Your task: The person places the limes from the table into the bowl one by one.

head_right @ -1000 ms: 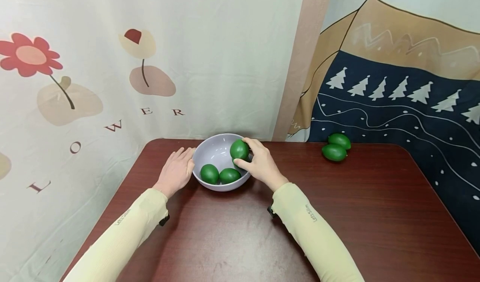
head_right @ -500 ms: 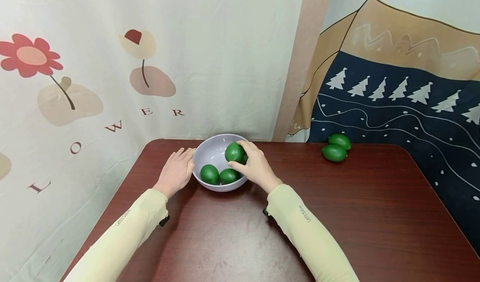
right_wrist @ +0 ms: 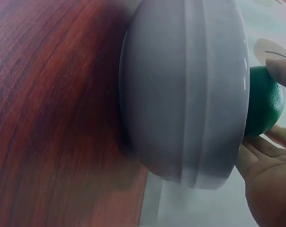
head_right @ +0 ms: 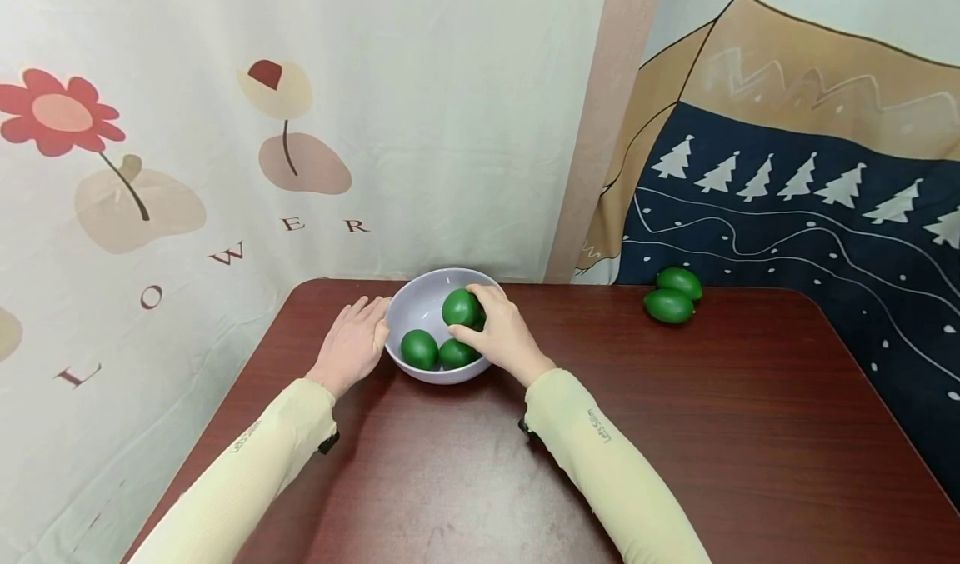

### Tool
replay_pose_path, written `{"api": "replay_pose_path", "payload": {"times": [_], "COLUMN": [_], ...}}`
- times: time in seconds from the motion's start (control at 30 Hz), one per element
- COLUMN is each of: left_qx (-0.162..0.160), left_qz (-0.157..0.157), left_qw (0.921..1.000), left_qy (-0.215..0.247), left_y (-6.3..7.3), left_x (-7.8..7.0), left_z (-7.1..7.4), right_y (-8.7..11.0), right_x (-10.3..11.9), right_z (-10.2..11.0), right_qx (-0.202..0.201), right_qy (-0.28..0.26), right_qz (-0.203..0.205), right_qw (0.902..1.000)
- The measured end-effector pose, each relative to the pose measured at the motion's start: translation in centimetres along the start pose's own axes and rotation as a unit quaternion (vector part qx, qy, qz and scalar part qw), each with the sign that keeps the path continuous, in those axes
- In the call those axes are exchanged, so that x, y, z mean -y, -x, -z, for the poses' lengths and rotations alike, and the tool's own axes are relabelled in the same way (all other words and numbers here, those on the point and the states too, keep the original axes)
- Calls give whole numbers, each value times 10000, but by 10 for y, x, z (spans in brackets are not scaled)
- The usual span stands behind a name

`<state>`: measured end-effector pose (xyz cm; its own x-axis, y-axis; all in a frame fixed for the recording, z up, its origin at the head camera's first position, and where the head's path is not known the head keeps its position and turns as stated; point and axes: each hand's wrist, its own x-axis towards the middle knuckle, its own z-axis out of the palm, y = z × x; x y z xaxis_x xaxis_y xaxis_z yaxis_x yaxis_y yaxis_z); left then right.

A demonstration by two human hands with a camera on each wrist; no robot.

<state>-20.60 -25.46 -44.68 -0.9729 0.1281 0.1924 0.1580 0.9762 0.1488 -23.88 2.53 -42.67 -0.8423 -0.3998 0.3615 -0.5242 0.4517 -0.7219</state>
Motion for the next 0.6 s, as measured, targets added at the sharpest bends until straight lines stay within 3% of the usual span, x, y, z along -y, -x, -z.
{"api": "replay_pose_path", "payload": {"times": [0.6], "left_qx": [-35], "left_qz": [-5], "left_qw": [10000], "left_qy": [0], "left_y": [0], "left_x": [-1], "left_z": [0], "right_y": [-5], "right_x": [1], "right_z": [-15], "right_qx": [105], "right_qy": [300], "right_qz": [-61], "right_qw": [9995]}}
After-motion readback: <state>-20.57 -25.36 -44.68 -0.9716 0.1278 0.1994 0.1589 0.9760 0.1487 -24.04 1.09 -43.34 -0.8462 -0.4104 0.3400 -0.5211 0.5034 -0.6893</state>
